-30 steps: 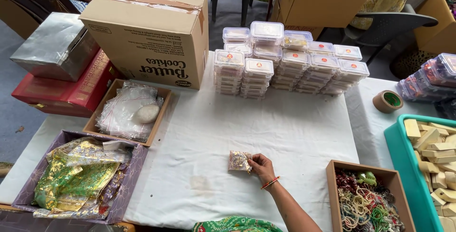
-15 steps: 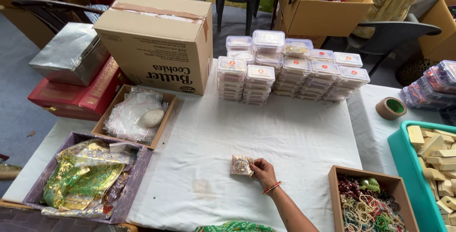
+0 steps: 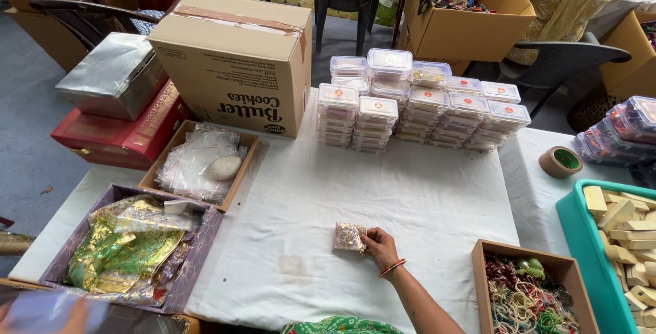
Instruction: The person picks up a beaded bracelet from a box, places it into a small clear plastic bag, and then puts the bag into a larger gold-patterned pouch. They then place the pouch into a small clear plastic container and stack it with others. The process is repeated with a second bracelet.
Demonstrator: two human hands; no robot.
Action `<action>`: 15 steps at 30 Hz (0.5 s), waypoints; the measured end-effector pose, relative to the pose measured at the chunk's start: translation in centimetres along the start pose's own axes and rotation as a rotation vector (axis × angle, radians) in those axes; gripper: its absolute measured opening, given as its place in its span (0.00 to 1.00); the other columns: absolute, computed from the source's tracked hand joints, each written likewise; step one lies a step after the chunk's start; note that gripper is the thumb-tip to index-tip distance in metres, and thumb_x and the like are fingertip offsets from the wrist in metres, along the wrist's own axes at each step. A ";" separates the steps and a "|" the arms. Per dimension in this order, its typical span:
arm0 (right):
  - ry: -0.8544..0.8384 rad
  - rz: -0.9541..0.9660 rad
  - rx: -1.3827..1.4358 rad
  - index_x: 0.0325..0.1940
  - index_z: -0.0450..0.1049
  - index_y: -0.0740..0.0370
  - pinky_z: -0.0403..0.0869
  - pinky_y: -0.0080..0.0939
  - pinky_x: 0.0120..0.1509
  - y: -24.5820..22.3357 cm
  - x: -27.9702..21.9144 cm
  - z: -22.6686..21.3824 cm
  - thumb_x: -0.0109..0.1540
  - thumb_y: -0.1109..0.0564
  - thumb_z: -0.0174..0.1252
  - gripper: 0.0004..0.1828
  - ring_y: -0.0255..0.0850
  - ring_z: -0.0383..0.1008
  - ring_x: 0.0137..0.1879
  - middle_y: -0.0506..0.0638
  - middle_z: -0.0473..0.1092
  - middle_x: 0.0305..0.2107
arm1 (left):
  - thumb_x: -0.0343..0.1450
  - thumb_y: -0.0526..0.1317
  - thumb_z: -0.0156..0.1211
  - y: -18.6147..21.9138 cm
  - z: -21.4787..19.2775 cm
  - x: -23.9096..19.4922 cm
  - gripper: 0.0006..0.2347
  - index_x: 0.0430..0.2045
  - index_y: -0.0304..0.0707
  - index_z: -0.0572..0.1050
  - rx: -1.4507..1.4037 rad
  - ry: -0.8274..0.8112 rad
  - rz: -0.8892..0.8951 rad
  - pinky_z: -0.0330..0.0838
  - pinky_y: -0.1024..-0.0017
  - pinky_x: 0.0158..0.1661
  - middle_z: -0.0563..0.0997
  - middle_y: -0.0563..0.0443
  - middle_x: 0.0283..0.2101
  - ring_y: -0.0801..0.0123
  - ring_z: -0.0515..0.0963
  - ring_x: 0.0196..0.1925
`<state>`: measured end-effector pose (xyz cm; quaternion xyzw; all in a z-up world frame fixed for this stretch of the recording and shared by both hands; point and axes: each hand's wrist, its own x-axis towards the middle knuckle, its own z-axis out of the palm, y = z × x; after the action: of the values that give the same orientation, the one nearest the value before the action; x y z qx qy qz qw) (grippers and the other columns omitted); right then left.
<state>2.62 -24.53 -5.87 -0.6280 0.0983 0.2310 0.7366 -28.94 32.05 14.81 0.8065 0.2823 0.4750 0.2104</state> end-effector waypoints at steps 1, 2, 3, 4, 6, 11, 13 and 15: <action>0.016 0.016 0.023 0.42 0.75 0.63 0.75 0.37 0.38 -0.1 -0.1 0.2 0.63 0.60 0.63 0.05 0.33 0.72 0.35 0.46 0.74 0.31 | 0.66 0.53 0.74 4.6 1.5 -1.5 0.37 0.60 0.23 0.62 -0.008 -0.006 0.003 0.73 0.58 0.55 0.72 0.34 0.53 0.54 0.76 0.52; 0.016 0.018 0.024 0.42 0.75 0.63 0.75 0.37 0.38 0.1 0.6 0.0 0.63 0.60 0.63 0.05 0.33 0.72 0.35 0.46 0.74 0.31 | 0.66 0.53 0.74 7.9 3.4 -1.8 0.37 0.60 0.23 0.62 -0.006 -0.007 0.003 0.73 0.58 0.55 0.72 0.34 0.53 0.54 0.76 0.52; 0.042 0.026 0.049 0.42 0.75 0.63 0.76 0.38 0.39 0.4 1.0 -0.2 0.63 0.61 0.63 0.06 0.34 0.74 0.36 0.47 0.75 0.32 | 0.67 0.57 0.73 11.3 5.3 -2.2 0.29 0.47 0.34 0.66 0.062 -0.090 0.119 0.76 0.62 0.51 0.77 0.41 0.52 0.59 0.79 0.50; 0.068 0.035 0.074 0.42 0.75 0.64 0.77 0.39 0.40 0.8 1.5 -0.5 0.62 0.62 0.63 0.06 0.36 0.76 0.38 0.48 0.76 0.33 | 0.67 0.60 0.73 14.6 7.2 -2.7 0.22 0.33 0.46 0.71 0.130 -0.173 0.235 0.78 0.65 0.46 0.82 0.48 0.50 0.64 0.82 0.47; 0.096 0.026 0.092 0.43 0.75 0.64 0.79 0.41 0.42 0.6 2.5 -0.7 0.62 0.62 0.63 0.06 0.37 0.77 0.39 0.49 0.76 0.35 | 0.65 0.63 0.67 20.1 12.8 -3.9 0.24 0.43 0.46 0.74 0.151 -0.442 0.115 0.74 0.64 0.35 0.80 0.48 0.32 0.63 0.80 0.33; 0.190 -0.007 0.107 0.44 0.75 0.63 0.81 0.43 0.45 -1.1 2.1 -2.7 0.63 0.63 0.62 0.07 0.39 0.78 0.41 0.50 0.77 0.38 | 0.69 0.48 0.62 23.2 26.8 -11.4 0.20 0.56 0.48 0.73 -0.372 -0.960 -0.297 0.71 0.69 0.24 0.79 0.51 0.15 0.71 0.79 0.18; 0.180 -0.135 0.177 0.43 0.74 0.63 0.81 0.43 0.45 -1.1 2.5 -4.5 0.62 0.64 0.63 0.07 0.38 0.78 0.42 0.50 0.76 0.38 | 0.72 0.44 0.60 22.3 31.3 -14.8 0.18 0.58 0.49 0.75 -0.432 -1.072 -0.397 0.67 0.74 0.24 0.82 0.50 0.19 0.73 0.76 0.21; 0.205 -0.151 0.188 0.43 0.73 0.63 0.81 0.43 0.45 -1.8 1.3 -5.9 0.62 0.64 0.63 0.06 0.38 0.78 0.41 0.49 0.76 0.37 | 0.72 0.44 0.61 21.4 34.0 -17.5 0.17 0.55 0.44 0.79 -0.577 -1.166 -0.684 0.64 0.76 0.22 0.77 0.55 0.22 0.76 0.69 0.20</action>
<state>5.44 -30.14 -5.95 -0.5820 0.1466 0.0994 0.7937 -0.24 2.10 0.85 0.7075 0.2242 -0.0677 0.6668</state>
